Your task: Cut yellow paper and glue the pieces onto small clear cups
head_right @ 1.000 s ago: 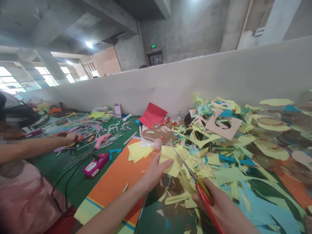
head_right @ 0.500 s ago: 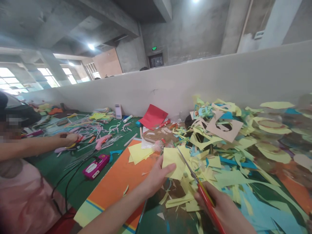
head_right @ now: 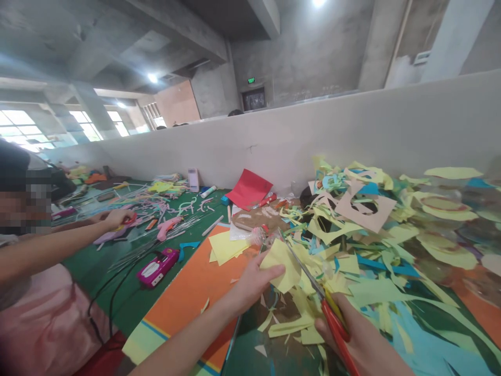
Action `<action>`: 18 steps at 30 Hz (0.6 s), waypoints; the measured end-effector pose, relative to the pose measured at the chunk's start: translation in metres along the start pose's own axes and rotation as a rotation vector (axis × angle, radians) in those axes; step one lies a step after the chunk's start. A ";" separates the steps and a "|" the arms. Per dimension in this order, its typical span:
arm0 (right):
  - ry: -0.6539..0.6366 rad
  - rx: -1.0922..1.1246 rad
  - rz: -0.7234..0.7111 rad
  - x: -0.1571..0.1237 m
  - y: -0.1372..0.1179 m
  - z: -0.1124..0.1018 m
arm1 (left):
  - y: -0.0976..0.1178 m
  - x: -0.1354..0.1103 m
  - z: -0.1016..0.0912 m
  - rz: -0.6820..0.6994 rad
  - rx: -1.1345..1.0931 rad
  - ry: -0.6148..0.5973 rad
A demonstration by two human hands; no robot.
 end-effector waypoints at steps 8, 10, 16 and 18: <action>0.013 -0.030 -0.058 0.001 -0.001 -0.002 | 0.003 0.002 -0.006 0.004 -0.014 0.027; 0.011 -0.053 -0.059 0.001 -0.001 -0.003 | 0.002 0.004 -0.007 0.037 -0.053 0.039; -0.014 -0.091 -0.053 0.002 0.004 -0.001 | 0.007 0.005 -0.003 0.116 -0.176 0.046; -0.012 -0.077 -0.053 0.002 0.006 0.000 | 0.008 0.005 -0.002 0.125 -0.157 0.048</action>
Point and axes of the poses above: each hand's wrist, its own x-axis towards the middle knuckle, its own z-axis out of the palm, y = z × x, the point moved 3 cm from there along x, towards the middle knuckle, and after that the axes turned 2 degrees about -z, right-handed, at the moved point
